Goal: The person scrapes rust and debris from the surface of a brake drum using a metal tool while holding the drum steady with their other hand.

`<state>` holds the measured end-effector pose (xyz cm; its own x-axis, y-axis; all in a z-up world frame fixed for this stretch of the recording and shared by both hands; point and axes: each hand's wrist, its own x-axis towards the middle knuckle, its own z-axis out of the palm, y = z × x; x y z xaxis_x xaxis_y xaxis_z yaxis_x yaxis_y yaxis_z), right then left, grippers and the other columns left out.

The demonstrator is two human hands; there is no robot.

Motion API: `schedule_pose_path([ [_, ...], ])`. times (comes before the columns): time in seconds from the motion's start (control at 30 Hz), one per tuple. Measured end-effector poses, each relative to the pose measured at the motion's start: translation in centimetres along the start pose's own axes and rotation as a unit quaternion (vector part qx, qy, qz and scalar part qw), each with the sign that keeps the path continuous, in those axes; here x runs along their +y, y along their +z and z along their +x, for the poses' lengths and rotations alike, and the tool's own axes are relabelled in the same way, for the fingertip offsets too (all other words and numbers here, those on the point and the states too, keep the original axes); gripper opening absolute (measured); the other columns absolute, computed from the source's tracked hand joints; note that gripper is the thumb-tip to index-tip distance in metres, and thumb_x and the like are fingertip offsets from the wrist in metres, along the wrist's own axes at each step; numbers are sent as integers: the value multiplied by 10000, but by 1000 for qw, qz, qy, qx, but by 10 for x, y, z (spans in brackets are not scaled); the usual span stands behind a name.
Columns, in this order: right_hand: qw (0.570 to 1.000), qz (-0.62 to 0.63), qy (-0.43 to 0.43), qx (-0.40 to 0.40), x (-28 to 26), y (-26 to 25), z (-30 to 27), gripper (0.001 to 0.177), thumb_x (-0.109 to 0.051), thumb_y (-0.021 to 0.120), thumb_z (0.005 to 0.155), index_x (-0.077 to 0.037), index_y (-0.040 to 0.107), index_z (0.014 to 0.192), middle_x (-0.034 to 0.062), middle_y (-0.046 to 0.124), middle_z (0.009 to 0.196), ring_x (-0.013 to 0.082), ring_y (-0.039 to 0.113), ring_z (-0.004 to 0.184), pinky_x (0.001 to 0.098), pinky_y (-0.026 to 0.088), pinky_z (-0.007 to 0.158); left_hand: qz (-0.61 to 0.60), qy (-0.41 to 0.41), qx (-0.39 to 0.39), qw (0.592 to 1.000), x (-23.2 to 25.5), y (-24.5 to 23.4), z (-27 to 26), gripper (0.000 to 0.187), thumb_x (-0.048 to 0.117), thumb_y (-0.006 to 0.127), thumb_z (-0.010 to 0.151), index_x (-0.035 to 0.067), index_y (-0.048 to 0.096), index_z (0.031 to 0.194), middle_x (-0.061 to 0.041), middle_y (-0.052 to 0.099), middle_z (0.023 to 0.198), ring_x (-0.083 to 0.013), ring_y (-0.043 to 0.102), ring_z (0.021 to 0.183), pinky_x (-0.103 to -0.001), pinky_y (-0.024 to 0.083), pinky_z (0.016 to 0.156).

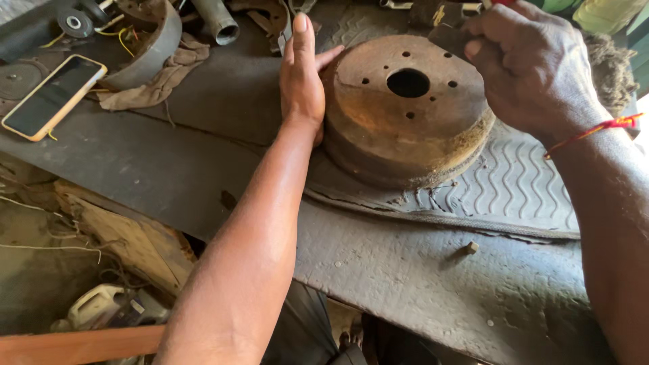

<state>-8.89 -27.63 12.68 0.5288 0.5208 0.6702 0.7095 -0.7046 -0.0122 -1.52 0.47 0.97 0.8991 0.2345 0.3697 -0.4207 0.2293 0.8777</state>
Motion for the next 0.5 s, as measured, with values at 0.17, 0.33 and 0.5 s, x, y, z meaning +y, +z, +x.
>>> schedule_pose_path([
  [0.17, 998, -8, 59, 12, -7, -16, 2, 190, -122, 663, 1042, 1, 672, 1186, 213, 695, 1018, 406, 685, 871, 495, 534, 738, -9, -5, 4, 1000, 6, 3, 2, 1047, 750, 436, 942, -67, 294, 1581, -228, 381, 1637, -349, 672, 1289, -415, 420, 1150],
  [0.33, 987, -7, 156, -41, -15, -27, -13, 237, -172, 638, 997, -66, 694, 1202, 212, 695, 847, 396, 695, 777, 496, 544, 702, 40, -18, -3, 999, 0, 0, 6, 1040, 745, 418, 954, -85, 308, 1572, -244, 425, 1597, -331, 679, 1287, -396, 459, 1123],
  [0.5, 982, 35, 173, -68, -9, -31, -16, 266, -209, 615, 1041, -127, 706, 1277, 144, 706, 836, 326, 707, 777, 455, 551, 736, 34, 6, -39, 999, 0, -6, 5, 1001, 706, 445, 984, -109, 327, 1553, -253, 467, 1571, -333, 659, 1308, -388, 439, 1146],
])
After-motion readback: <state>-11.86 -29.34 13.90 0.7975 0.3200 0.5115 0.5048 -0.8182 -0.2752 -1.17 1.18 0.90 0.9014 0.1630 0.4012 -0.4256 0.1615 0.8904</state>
